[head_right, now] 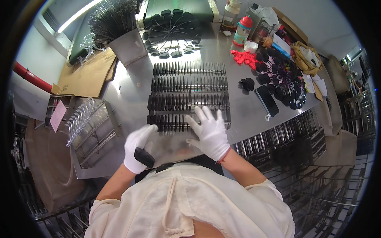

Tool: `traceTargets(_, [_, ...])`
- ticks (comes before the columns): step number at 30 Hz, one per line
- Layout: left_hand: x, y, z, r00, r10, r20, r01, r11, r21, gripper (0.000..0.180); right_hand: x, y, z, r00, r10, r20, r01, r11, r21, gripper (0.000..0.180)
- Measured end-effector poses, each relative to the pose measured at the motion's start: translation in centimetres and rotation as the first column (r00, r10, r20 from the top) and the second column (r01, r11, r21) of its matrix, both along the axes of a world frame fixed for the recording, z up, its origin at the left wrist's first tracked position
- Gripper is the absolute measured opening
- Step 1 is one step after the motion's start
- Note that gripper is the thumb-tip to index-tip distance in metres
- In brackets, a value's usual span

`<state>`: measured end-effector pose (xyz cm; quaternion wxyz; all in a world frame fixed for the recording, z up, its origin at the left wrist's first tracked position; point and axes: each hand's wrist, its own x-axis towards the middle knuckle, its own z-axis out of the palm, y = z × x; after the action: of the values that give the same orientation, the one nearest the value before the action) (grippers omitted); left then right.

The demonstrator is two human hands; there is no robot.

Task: The person assembles small black plastic components onto metal racks and clear plastic holders at a workbench. They repeatedly pick up components, attach them to the racks, and place the assembled units on the table or into storage racks.

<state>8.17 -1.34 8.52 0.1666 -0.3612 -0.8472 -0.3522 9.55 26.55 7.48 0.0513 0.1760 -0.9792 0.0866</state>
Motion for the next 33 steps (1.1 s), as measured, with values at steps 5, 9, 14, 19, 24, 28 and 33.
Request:
traceTargets(5, [3.0,4.0,-4.8,0.103,-0.475,0.874,-0.004,0.878,0.478,0.037,3.0,0.0,3.6,0.855,0.395,0.336,0.089,0.527,-0.845,0.081])
traceTargets(9, [3.2,7.7,-5.1,0.090,-0.491,0.866,0.040,0.871,0.490,0.029,4.3,-0.7,1.7,0.713,0.531,0.458,0.286,0.375,-0.882,0.074])
traceTargets(14, [3.2,8.4,-6.5,0.472,-0.269,0.840,0.301,0.944,0.134,0.018,5.2,-0.5,-1.2,0.774,0.493,0.398,0.382,0.138,-0.914,0.067])
traceTargets(19, [1.9,7.8,-2.0,0.961,-0.092,0.260,0.070,0.993,0.091,0.017,3.3,1.7,-2.0,0.842,0.459,0.284,0.458,-0.331,-0.825,0.060])
traceTargets(24, [-3.4,4.1,-1.0,0.996,0.052,-0.074,-0.075,0.934,-0.350,0.077,-0.7,4.2,-3.1,0.987,0.122,0.107,0.052,0.387,-0.921,0.052])
traceTargets(28, [-3.5,4.3,-2.1,0.998,0.058,0.004,-0.048,0.863,-0.504,0.083,-1.5,3.1,-2.9,0.993,0.115,0.007,-0.075,0.692,-0.718,0.037])
traceTargets(33, [-3.4,4.3,-2.4,0.997,0.084,-0.003,-0.074,0.874,-0.481,0.082,-1.0,2.8,-2.0,0.991,0.119,-0.062,-0.134,0.853,-0.504,0.036])
